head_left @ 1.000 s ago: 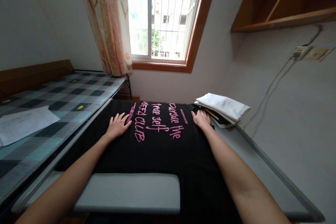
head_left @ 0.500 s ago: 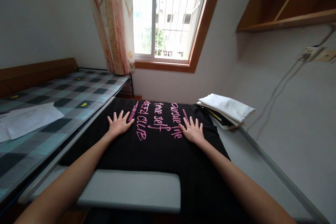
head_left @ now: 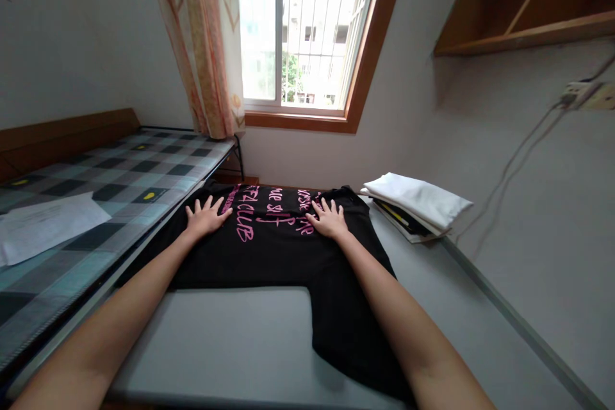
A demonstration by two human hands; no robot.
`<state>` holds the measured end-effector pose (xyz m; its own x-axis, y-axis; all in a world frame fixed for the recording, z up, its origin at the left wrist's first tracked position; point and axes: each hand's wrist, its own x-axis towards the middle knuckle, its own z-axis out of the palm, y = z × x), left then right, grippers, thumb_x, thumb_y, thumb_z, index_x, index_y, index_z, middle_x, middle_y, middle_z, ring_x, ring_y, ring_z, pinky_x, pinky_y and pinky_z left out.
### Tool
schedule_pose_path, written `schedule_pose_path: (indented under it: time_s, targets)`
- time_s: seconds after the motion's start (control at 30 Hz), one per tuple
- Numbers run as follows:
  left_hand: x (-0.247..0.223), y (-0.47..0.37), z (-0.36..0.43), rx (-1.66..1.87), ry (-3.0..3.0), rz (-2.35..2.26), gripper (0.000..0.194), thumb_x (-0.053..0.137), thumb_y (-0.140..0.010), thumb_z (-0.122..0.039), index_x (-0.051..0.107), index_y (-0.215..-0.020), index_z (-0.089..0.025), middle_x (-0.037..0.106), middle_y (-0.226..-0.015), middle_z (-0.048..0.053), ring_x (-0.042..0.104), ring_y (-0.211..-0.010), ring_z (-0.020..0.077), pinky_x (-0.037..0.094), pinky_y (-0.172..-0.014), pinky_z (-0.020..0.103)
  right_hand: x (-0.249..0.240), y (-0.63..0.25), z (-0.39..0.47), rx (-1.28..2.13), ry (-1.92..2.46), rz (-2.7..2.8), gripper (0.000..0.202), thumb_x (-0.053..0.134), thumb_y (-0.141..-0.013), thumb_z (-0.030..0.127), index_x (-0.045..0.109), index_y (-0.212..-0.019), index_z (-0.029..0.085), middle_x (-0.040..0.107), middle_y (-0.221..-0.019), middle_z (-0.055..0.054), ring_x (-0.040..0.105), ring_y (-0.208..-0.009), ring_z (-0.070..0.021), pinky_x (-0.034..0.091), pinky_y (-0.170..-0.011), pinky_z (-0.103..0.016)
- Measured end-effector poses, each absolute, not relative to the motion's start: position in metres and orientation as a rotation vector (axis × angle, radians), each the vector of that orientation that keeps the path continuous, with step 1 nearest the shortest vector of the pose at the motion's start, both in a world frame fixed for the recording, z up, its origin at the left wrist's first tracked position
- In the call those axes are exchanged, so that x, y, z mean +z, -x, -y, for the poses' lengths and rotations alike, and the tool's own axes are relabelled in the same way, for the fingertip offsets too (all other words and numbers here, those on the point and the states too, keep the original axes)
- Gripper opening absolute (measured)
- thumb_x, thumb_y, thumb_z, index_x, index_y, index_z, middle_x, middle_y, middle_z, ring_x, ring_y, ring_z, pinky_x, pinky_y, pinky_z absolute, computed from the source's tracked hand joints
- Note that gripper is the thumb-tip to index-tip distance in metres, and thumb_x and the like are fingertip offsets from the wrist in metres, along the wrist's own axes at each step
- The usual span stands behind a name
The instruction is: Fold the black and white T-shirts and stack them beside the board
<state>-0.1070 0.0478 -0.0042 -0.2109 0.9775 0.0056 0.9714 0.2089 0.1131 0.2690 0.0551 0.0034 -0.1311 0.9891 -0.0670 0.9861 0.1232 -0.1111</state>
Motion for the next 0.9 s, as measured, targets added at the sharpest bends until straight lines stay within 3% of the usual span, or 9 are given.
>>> schedule_pose_path:
  time_s: [0.13, 0.33, 0.5, 0.67, 0.77, 0.83, 0.9]
  targets:
    - [-0.004, 0.105, -0.05, 0.143, -1.914, -2.411, 0.076, 0.025, -0.088, -0.07, 0.026, -0.152, -0.03, 0.018, -0.161, 0.008, 0.011, -0.144, 0.0445, 0.01, -0.112, 0.065, 0.004, -0.268, -0.069, 0.225, 2.039, 2.296, 0.072, 0.02, -0.09, 0.071, 0.025, -0.152, 0.036, 0.012, -0.162, 0.0, 0.005, -0.147, -0.032, 0.004, -0.116, -0.051]
    - [-0.001, 0.087, -0.04, 0.113, -1.865, -2.443, 0.077, 0.022, -0.088, -0.071, 0.024, -0.153, -0.029, 0.015, -0.161, 0.009, 0.009, -0.144, 0.0465, 0.009, -0.109, 0.07, 0.003, -0.286, -0.047, 0.196, 2.383, 1.821, 0.073, 0.018, -0.092, 0.067, 0.026, -0.153, 0.027, 0.016, -0.162, -0.007, 0.009, -0.145, -0.0407, 0.005, -0.115, -0.053]
    - [-0.004, 0.083, -0.018, 0.062, -1.891, -2.433, 0.074, 0.022, -0.089, -0.068, 0.022, -0.153, -0.031, 0.014, -0.161, 0.008, 0.01, -0.144, 0.0457, 0.01, -0.109, 0.07, 0.006, -0.303, -0.013, 0.204, 2.352, 2.005, 0.081, 0.018, -0.089, 0.074, 0.023, -0.154, 0.026, 0.013, -0.162, -0.009, 0.011, -0.145, -0.0397, 0.008, -0.115, -0.052]
    - [-0.004, 0.087, 0.0, 0.047, -1.9, -2.431, 0.072, 0.024, -0.09, -0.066, 0.021, -0.153, -0.031, 0.013, -0.161, 0.007, 0.009, -0.144, 0.0448, 0.01, -0.11, 0.068, 0.016, -0.313, 0.01, 0.2, 2.333, 2.232, 0.092, 0.021, -0.08, 0.084, 0.023, -0.154, 0.028, 0.017, -0.161, -0.012, 0.024, -0.14, -0.0428, 0.021, -0.109, -0.056]
    - [-0.002, 0.086, 0.004, 0.062, -1.908, -2.429, 0.071, 0.024, -0.091, -0.065, 0.022, -0.153, -0.031, 0.015, -0.161, 0.007, 0.011, -0.144, 0.0442, 0.011, -0.11, 0.068, 0.027, -0.314, 0.006, 0.088, 2.303, 2.301, 0.083, 0.021, -0.086, 0.078, 0.037, -0.149, 0.026, 0.034, -0.153, -0.016, 0.039, -0.132, -0.0404, 0.027, -0.104, -0.055]
    - [0.0, 0.084, 0.005, 0.064, -1.909, -2.43, 0.071, 0.024, -0.091, -0.065, 0.023, -0.153, -0.03, 0.015, -0.161, 0.008, 0.011, -0.144, 0.0441, 0.011, -0.11, 0.068, 0.036, -0.314, -0.007, 0.006, 2.298, 2.285, 0.076, 0.017, -0.091, 0.07, 0.055, -0.135, 0.021, 0.05, -0.139, -0.019, 0.048, -0.123, -0.0375, 0.03, -0.101, -0.054]
    - [0.0, 0.084, 0.006, 0.067, -1.919, -2.432, 0.071, 0.024, -0.091, -0.065, 0.024, -0.153, -0.03, 0.016, -0.161, 0.008, 0.012, -0.144, 0.0437, 0.011, -0.11, 0.068, 0.042, -0.314, -0.029, -0.088, 2.281, 2.227, 0.071, 0.016, -0.096, 0.061, 0.063, -0.124, 0.015, 0.058, -0.128, -0.02, 0.052, -0.119, -0.0352, 0.032, -0.1, -0.051]
